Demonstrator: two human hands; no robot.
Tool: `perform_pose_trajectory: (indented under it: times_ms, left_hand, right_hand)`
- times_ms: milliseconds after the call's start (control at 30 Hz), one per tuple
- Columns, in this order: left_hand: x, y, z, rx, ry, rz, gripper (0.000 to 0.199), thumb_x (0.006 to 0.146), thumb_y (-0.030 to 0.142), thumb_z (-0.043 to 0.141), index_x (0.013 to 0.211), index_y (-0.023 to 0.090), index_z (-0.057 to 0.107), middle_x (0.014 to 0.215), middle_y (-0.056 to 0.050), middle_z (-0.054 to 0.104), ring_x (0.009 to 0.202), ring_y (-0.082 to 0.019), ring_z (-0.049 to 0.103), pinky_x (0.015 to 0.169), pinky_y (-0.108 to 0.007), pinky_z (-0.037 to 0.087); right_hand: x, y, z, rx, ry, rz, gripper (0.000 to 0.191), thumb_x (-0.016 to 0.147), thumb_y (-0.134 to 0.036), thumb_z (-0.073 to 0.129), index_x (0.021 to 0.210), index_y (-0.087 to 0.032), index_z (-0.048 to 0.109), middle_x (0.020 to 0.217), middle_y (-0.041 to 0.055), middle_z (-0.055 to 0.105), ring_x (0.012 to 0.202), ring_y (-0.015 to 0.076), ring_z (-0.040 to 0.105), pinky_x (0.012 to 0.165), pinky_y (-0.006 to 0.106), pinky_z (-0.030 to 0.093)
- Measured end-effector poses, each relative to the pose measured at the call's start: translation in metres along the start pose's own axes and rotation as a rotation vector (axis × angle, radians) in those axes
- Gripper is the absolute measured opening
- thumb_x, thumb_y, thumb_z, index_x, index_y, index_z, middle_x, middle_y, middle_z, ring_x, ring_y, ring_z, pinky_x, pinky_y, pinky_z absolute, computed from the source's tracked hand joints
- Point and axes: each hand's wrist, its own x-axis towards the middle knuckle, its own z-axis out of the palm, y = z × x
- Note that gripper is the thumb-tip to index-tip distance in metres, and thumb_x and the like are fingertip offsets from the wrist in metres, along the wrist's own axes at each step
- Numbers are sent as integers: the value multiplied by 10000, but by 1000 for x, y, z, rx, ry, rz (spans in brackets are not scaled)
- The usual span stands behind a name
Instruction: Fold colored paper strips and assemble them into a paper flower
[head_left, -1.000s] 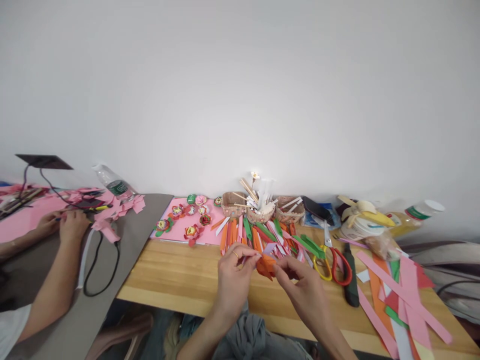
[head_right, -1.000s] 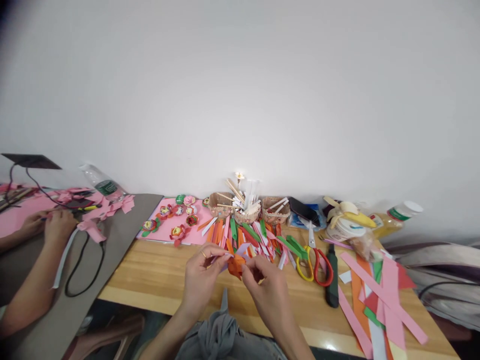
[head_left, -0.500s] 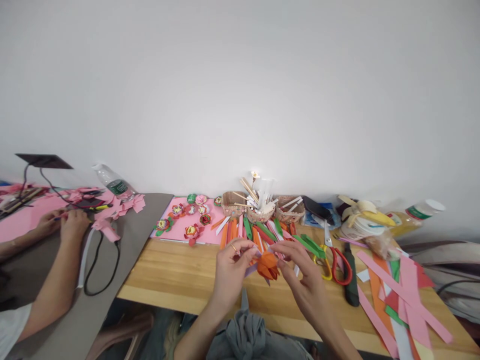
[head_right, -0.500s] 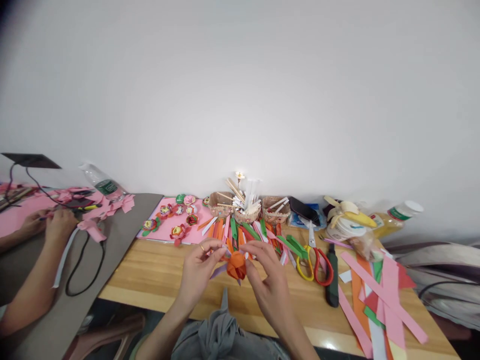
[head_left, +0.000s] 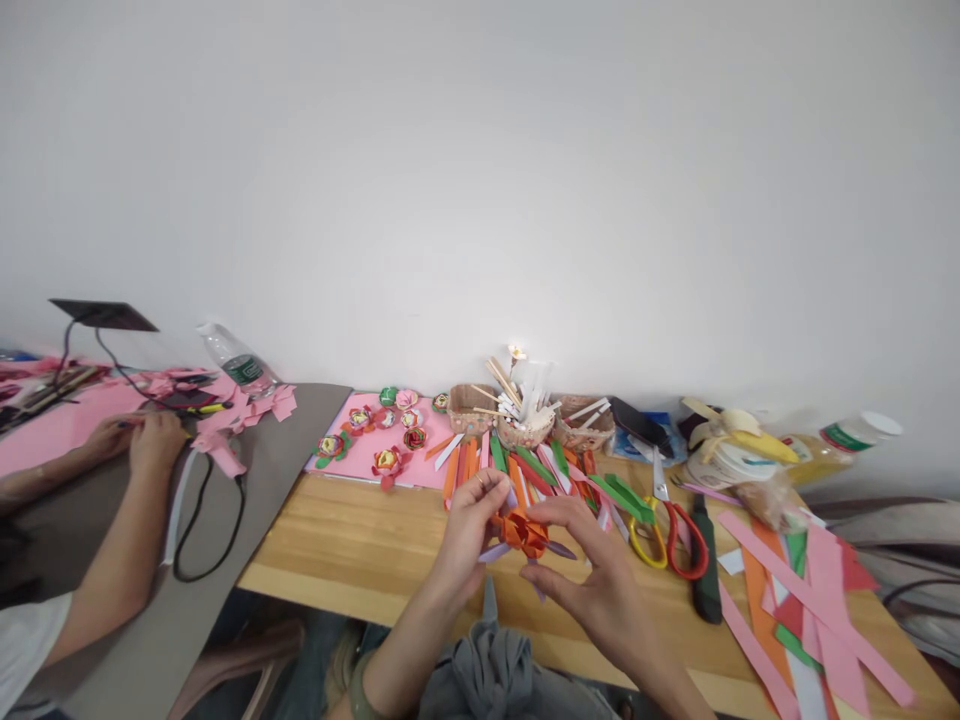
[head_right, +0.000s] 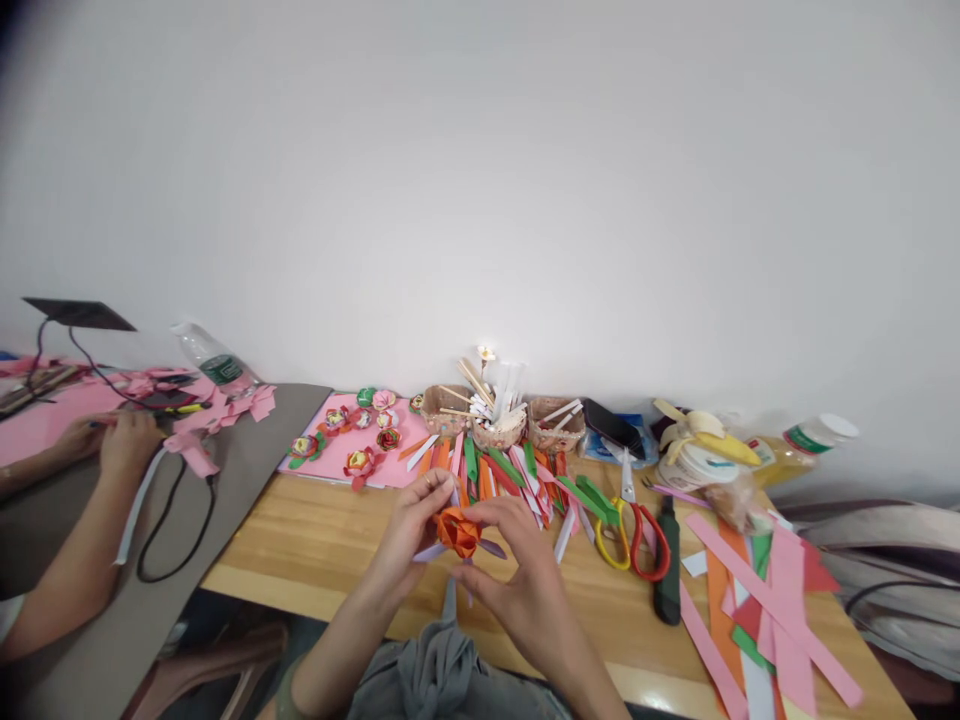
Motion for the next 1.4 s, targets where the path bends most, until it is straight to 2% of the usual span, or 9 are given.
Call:
perform_pose_trajectory:
  times_ms: [100, 233, 367, 533, 767, 967, 1167, 1300, 1400]
  left_hand:
    - [1, 1, -2, 1, -23, -41, 330, 620, 413, 720, 641, 166, 502, 536, 68, 464, 443, -54, 418, 442, -169, 322]
    - [3, 6, -4, 31, -76, -110, 282, 616, 369, 725, 669, 160, 544, 517, 61, 486, 408, -54, 418, 404, -165, 291]
    - [3, 12, -5, 52, -116, -109, 235, 636, 334, 712, 678, 158, 562, 523, 61, 483, 428, -49, 409, 417, -158, 293]
    - [3, 13, -3, 82, -131, -75, 243, 623, 323, 733, 642, 150, 562, 507, 68, 458, 440, -46, 376, 420, -156, 269]
    - [3, 10, -1, 90, -111, -36, 227, 651, 325, 705, 653, 157, 553, 518, 68, 459, 447, -50, 377, 426, -161, 273]
    - [6, 10, -3, 124, -159, -117, 197, 631, 293, 702, 674, 147, 577, 538, 58, 481, 447, -50, 416, 428, -161, 290]
    - [13, 10, -6, 202, -210, -202, 163, 592, 259, 705, 651, 141, 609, 574, 42, 538, 451, -55, 451, 432, -166, 303]
    - [15, 12, -5, 234, -234, -197, 162, 566, 253, 725, 614, 126, 637, 568, 26, 553, 487, -66, 467, 449, -166, 328]
    - [15, 11, -5, 228, -197, -150, 214, 591, 309, 734, 682, 130, 663, 628, 15, 574, 490, -61, 457, 441, -162, 344]
  right_hand:
    - [1, 0, -1, 30, 31, 37, 201, 716, -291, 708, 895, -242, 632, 894, 48, 655, 864, 227, 617, 775, 340, 511]
    - [2, -2, -3, 19, -14, 78, 472, 610, -311, 788, 1039, -260, 598, 1025, 53, 609, 830, 209, 597, 731, 312, 515]
    - [2, -3, -3, 55, -7, 129, 532, 595, -297, 793, 1066, -251, 549, 913, 23, 603, 762, 188, 577, 694, 291, 503]
    - [3, -11, -1, 83, -109, 154, 378, 617, -214, 757, 963, -249, 608, 937, 23, 631, 811, 199, 580, 743, 310, 495]
    - [1, -8, 5, 47, -49, 119, 310, 627, -108, 715, 891, -217, 592, 894, 16, 632, 804, 185, 580, 728, 285, 470]
    - [-1, -3, 5, 40, -86, 97, 293, 639, -127, 743, 845, -216, 555, 851, -3, 598, 775, 168, 562, 695, 266, 462]
    - [-4, 3, 6, 30, -163, -55, 551, 680, -209, 761, 1177, -314, 546, 1019, 28, 544, 926, 186, 551, 784, 290, 478]
    - [-3, 3, 8, 61, -109, -125, 235, 729, -303, 720, 959, -292, 671, 900, 20, 547, 857, 178, 570, 754, 283, 489]
    - [-2, 4, 10, 50, -42, -141, 126, 750, -329, 697, 862, -272, 693, 844, 20, 552, 804, 174, 577, 694, 273, 496]
